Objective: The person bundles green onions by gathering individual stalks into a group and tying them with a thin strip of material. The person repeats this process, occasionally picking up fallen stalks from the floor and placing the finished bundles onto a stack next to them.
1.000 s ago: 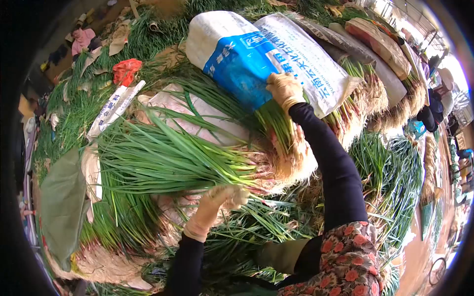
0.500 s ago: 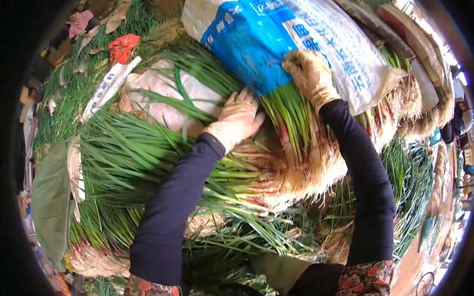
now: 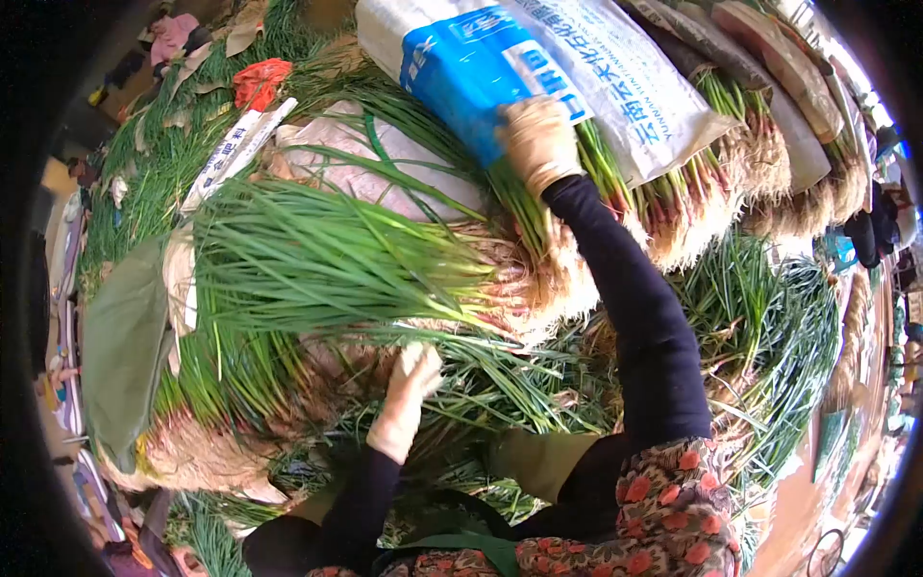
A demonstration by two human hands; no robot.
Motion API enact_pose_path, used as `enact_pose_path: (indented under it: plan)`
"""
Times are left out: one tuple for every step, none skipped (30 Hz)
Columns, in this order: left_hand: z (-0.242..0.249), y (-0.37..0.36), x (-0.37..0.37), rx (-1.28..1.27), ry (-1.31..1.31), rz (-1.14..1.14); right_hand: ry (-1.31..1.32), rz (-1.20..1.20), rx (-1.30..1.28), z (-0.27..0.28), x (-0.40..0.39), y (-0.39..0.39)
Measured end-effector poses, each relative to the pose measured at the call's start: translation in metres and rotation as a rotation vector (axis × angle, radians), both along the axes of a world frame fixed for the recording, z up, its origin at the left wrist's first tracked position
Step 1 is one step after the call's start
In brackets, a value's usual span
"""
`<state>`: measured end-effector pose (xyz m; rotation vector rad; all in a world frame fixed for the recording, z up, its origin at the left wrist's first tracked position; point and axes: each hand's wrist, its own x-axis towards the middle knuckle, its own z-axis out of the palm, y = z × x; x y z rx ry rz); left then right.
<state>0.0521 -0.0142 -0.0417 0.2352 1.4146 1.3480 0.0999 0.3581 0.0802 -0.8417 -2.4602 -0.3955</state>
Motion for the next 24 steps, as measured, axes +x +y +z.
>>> enact_pose_path:
  plan:
    - [0.003,0.004,-0.005,0.037,0.014,0.036,-0.184,-0.1,0.482,-0.023,-0.012,-0.027]
    - [0.007,0.014,-0.012,0.085,0.034,0.077,-0.103,0.059,0.423,-0.035,-0.018,-0.04]
    - [0.021,0.021,-0.011,0.179,-0.024,0.089,-0.037,0.22,0.363,-0.043,-0.024,-0.058]
    - [-0.002,0.02,-0.011,0.26,0.121,0.015,0.271,0.643,-0.294,-0.041,-0.032,-0.083]
    - [-0.01,0.019,-0.005,0.301,0.011,0.146,0.314,0.459,-0.363,-0.05,-0.033,-0.099]
    - [-0.011,0.027,-0.007,0.224,-0.123,0.208,0.343,0.283,-0.431,-0.057,-0.035,-0.112]
    - [0.009,0.03,-0.004,0.244,-0.092,0.222,0.116,0.146,-0.586,-0.056,-0.043,-0.132]
    - [0.031,0.034,-0.002,0.264,-0.061,0.237,-0.13,-0.01,-0.726,-0.057,-0.045,-0.153]
    - [-0.008,0.037,-0.007,0.227,-0.118,0.261,-0.154,0.005,-0.806,-0.051,-0.038,-0.174]
    - [-0.011,0.038,-0.009,0.277,-0.182,0.314,-0.164,0.021,-0.872,-0.043,-0.037,-0.187]
    - [-0.023,0.043,-0.014,0.242,-0.249,0.414,-0.102,0.078,-0.916,-0.061,-0.036,-0.196]
    - [-0.045,0.042,-0.013,0.19,-0.334,0.506,-0.054,0.118,-0.973,-0.085,-0.025,-0.207]
    - [-0.045,0.038,-0.016,0.318,-0.374,0.536,-0.06,0.074,-0.98,-0.077,-0.021,-0.225]
    - [-0.047,0.034,-0.018,0.45,-0.424,0.56,0.016,0.058,-0.891,-0.074,-0.022,-0.238]
    - [-0.046,0.03,-0.021,0.581,-0.48,0.575,0.136,0.172,-0.929,-0.067,-0.026,-0.242]
    - [-0.002,0.018,-0.027,0.693,-0.443,0.562,0.259,0.272,-0.974,-0.054,-0.029,-0.245]
    - [0.027,0.009,-0.038,0.627,-0.399,0.535,0.193,0.158,-0.951,-0.017,-0.034,-0.25]
    - [0.048,0.006,-0.05,0.578,-0.402,0.477,0.16,0.203,-0.887,-0.007,-0.042,-0.235]
    - [0.068,0.002,-0.062,0.531,-0.403,0.416,0.115,0.166,-0.827,0.001,-0.052,-0.217]
    - [0.085,0.001,-0.079,0.501,-0.435,0.331,0.228,0.266,-0.692,0.01,-0.057,-0.204]
    - [0.098,-0.002,-0.096,0.473,-0.459,0.243,0.13,0.237,-0.586,0.015,-0.064,-0.186]
    - [0.106,-0.007,-0.108,0.456,-0.475,0.158,0.087,0.193,-0.399,0.016,-0.064,-0.171]
    - [0.096,-0.029,-0.107,0.46,-0.354,0.142,0.047,0.116,-0.325,0.018,-0.059,-0.162]
    - [0.102,-0.047,-0.089,0.336,-0.182,0.104,0.011,0.04,-0.256,0.021,-0.054,-0.157]
